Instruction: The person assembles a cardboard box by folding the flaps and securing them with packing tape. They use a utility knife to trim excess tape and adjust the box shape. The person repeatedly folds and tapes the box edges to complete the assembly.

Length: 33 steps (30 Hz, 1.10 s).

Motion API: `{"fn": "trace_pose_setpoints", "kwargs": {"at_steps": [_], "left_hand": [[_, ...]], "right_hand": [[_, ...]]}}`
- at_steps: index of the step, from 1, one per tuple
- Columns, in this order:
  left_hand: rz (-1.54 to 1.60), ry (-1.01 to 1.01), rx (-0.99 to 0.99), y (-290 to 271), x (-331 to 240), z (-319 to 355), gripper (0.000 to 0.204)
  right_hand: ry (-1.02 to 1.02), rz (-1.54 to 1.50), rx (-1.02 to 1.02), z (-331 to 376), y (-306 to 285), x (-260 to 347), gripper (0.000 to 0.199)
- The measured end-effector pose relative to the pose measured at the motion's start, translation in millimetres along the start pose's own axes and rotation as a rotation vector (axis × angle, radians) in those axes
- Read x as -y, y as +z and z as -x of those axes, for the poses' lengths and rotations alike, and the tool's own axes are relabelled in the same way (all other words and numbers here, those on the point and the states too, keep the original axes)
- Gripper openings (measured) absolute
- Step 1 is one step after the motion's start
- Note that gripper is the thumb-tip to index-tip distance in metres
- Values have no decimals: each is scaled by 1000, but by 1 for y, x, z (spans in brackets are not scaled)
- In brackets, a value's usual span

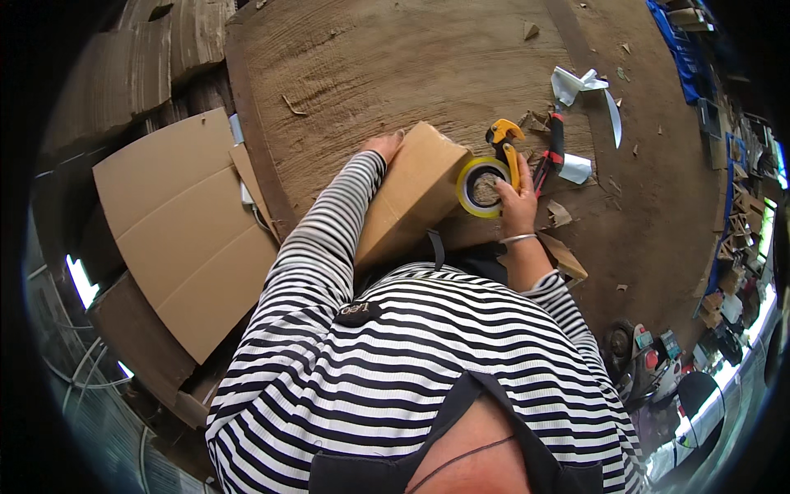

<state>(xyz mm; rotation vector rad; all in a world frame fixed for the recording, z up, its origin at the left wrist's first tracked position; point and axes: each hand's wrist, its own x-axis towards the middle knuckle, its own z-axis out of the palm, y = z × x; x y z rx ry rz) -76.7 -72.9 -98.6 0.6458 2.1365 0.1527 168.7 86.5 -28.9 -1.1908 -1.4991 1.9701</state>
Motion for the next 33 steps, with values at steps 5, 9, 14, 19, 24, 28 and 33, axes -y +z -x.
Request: {"fn": "trace_pose_setpoints", "kwargs": {"at_steps": [5,9,14,19,24,28,33], "left_hand": [[185,-22,-313,-56,23,61,53],[10,194,-642,-89,-16,116,45],[211,245,-534,0,-24,116,37],[343,260,-590,-18,-40,117,31],[1535,137,49,-63,-96,104,33],[1379,6,-229,-72,-113,105,18],[894,-227,-575,-82,-69,71,16]], "right_hand": [[-69,-4,86,14,1,33,67],[-296,365,103,-3,-7,15,70],[-351,725,98,-19,-57,24,76],[-562,551,328,-32,-52,56,72],[-847,714,572,-53,-10,102,74],[-840,706,714,-88,-14,104,76],[-520,662,799,-143,-28,80,65]]}}
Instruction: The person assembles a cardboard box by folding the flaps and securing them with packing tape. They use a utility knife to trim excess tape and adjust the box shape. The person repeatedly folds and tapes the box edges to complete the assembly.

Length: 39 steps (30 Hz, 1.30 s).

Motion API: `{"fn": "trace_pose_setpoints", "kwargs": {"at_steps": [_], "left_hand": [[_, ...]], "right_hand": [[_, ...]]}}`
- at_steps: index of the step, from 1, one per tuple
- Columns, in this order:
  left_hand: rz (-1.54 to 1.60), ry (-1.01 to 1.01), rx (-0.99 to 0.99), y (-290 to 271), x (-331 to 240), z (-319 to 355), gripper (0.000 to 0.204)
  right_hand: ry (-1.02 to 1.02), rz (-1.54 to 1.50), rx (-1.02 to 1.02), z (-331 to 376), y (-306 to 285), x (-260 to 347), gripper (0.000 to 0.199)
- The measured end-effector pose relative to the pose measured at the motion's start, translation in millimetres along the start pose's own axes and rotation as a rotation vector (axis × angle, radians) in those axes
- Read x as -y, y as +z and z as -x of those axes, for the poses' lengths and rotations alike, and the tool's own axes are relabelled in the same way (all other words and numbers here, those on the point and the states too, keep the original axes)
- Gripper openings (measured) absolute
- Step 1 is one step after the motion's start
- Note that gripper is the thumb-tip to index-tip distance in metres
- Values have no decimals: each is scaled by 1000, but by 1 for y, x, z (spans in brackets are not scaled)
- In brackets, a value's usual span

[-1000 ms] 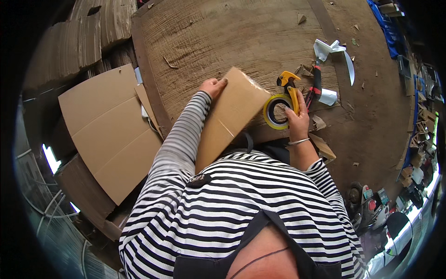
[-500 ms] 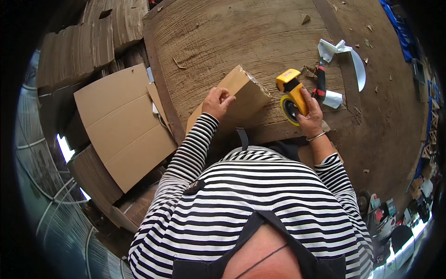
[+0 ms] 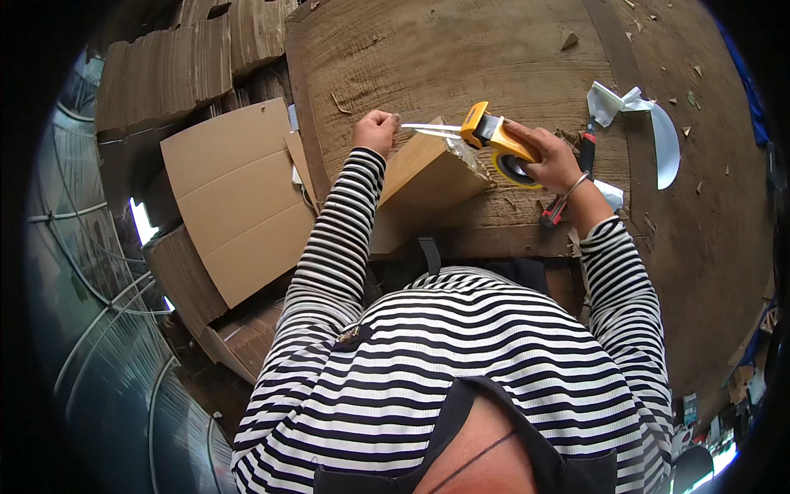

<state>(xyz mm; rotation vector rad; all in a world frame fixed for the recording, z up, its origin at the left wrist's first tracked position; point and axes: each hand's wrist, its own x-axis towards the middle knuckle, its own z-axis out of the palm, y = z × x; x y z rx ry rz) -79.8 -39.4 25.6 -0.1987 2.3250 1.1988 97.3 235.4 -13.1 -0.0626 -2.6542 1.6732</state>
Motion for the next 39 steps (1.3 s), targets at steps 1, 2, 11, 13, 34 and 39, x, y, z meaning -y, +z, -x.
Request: {"fn": "trace_pose_setpoints", "kwargs": {"at_steps": [1,2,11,13,34,39], "left_hand": [[-121,-13,-54,1,7,-10,16],[-242,-29,-107,2,18,-21,16],[-1017,-310,-38,15,70,-3,53],[-1001,-336,-22,-12,60,13,69],[-1043,433,274,50,36,33,74],[-1001,496,201,53,42,33,70]], "right_hand": [[15,-45,16,-7,6,-13,63],[32,-90,35,-14,13,-25,62],[271,-562,295,-27,49,-63,64],[302,-522,338,-26,48,-60,65],[619,-649,223,151,43,-10,66],[608,-348,495,80,107,-10,62]]}}
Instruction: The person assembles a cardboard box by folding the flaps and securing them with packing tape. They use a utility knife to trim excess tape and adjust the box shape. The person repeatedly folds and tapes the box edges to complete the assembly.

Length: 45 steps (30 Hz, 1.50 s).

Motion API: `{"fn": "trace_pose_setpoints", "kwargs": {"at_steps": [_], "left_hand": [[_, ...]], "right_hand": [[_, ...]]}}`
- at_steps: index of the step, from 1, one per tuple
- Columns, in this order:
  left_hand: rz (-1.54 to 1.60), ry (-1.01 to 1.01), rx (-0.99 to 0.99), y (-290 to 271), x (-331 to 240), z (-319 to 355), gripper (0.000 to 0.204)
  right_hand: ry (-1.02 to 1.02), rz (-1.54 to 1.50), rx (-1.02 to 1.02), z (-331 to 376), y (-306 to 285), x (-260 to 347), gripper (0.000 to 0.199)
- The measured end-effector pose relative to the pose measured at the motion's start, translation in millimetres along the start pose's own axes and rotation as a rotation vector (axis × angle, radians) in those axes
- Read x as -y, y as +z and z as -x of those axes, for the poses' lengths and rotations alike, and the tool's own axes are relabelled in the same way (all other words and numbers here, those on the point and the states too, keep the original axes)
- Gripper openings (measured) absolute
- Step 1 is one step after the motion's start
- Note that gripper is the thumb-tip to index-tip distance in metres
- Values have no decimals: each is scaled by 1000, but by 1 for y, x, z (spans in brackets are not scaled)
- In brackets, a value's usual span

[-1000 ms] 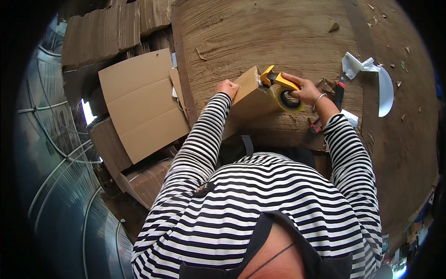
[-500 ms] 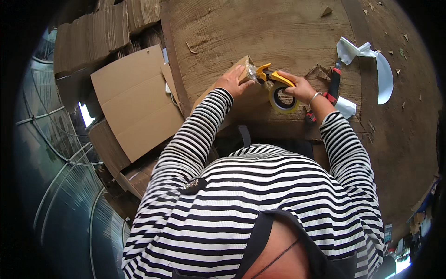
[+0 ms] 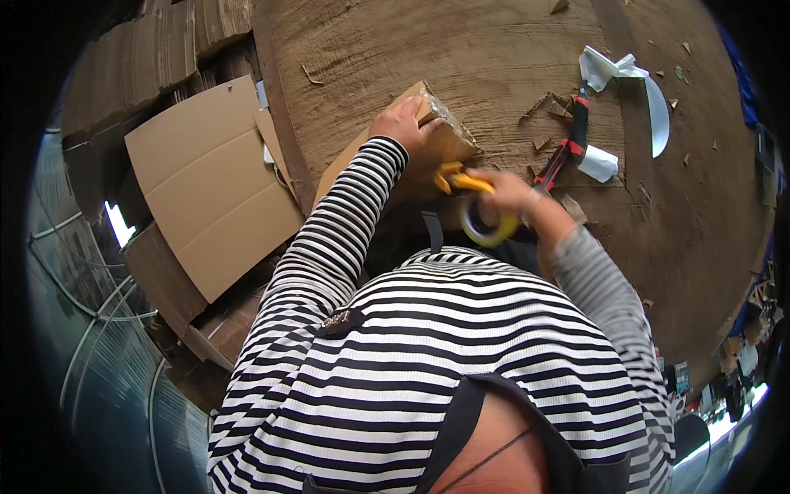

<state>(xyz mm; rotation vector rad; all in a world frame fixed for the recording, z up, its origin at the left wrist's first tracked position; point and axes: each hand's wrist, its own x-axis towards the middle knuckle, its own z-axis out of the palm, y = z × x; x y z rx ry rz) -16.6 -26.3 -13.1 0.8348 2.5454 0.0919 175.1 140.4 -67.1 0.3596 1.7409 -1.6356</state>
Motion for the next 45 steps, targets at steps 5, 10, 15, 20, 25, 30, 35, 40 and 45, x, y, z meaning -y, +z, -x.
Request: {"fn": "trace_pose_setpoints", "kwargs": {"at_steps": [5,10,15,20,25,30,35,40,45], "left_hand": [[12,-46,76,-9,-2,-1,73],[-7,99,-155,36,73,56,57],[626,-67,-189,-33,22,82,36],[1967,-285,238,-56,-36,58,26],[1565,-220,-22,-61,-8,37,17],[1319,-473,-256,-46,44,7,19],[502,-741,-189,-7,75,-10,27],[179,-805,-2,8,55,22,41],[306,-400,45,-5,74,56,62]], "right_hand": [[132,541,359,-51,46,26,65],[39,176,-234,40,24,-22,66],[-513,133,-583,91,-7,51,74],[-780,676,-652,84,-31,116,73],[-816,655,-534,62,-66,120,71],[-679,447,-361,21,-113,107,68],[-477,170,-66,-54,-125,104,65],[-242,103,172,-78,-140,119,66],[-202,122,224,-87,-142,127,66]]}}
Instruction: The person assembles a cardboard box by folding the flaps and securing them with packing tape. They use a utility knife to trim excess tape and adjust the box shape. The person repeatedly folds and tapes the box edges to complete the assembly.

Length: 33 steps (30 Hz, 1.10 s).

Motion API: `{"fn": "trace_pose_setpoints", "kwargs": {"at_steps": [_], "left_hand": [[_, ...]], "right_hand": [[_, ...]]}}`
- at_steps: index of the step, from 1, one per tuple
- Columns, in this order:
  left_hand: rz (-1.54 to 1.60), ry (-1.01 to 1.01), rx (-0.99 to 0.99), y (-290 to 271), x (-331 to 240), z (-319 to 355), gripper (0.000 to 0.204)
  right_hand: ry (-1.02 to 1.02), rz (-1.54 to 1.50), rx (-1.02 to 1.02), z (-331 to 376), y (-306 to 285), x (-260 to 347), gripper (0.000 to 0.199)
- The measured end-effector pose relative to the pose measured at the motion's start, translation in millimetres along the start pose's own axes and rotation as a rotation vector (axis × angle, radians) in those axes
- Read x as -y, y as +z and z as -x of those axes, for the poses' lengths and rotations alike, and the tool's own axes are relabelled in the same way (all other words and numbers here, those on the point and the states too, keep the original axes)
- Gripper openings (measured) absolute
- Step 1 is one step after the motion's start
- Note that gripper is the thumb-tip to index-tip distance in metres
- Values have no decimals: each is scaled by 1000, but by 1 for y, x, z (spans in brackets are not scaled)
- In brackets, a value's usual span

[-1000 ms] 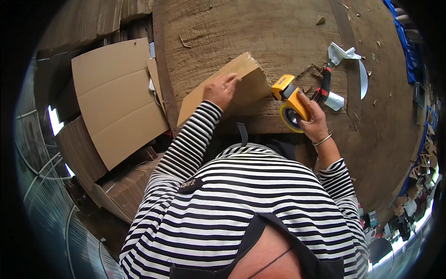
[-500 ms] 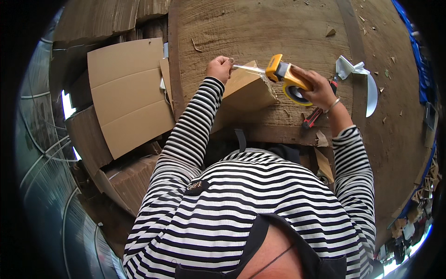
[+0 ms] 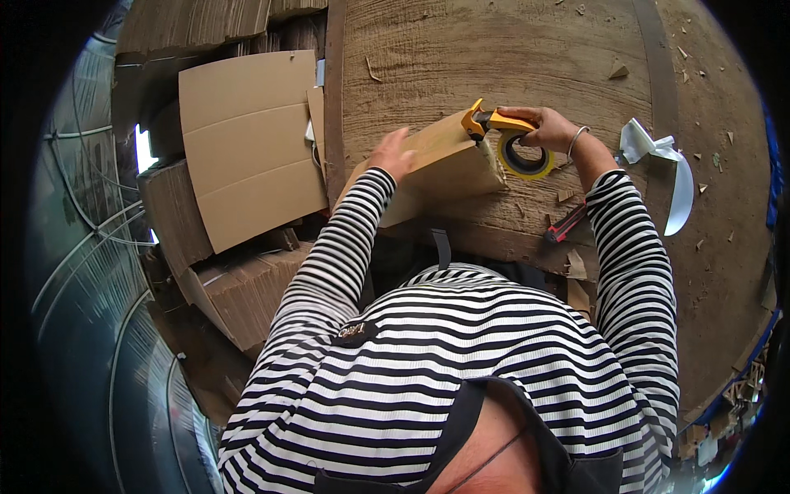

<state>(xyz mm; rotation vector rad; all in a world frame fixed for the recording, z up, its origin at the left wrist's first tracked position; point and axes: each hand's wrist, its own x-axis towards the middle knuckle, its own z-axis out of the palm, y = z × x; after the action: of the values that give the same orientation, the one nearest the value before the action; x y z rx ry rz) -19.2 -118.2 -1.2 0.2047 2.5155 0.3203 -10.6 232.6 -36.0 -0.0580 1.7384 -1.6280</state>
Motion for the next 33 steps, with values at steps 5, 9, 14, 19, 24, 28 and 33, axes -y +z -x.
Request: {"fn": "trace_pose_setpoints", "kwargs": {"at_steps": [5,9,14,19,24,28,33], "left_hand": [[-272,73,343,-8,-61,5,74],[-268,419,135,17,-89,-16,69],[-195,531,76,29,-79,-31,64],[-169,505,28,34,-75,-29,63],[-192,499,11,38,-74,-33,64],[-176,485,30,35,-75,-31,65],[-175,489,55,29,-59,-19,70]], "right_hand": [[-58,-145,-65,2,14,-32,67],[-58,-311,-147,16,34,-53,67],[15,-349,-196,66,64,-94,70],[37,-439,-325,144,117,-109,70],[186,-239,-374,170,169,-96,68],[213,117,-211,73,165,-51,61],[411,355,23,25,199,-63,62]]}}
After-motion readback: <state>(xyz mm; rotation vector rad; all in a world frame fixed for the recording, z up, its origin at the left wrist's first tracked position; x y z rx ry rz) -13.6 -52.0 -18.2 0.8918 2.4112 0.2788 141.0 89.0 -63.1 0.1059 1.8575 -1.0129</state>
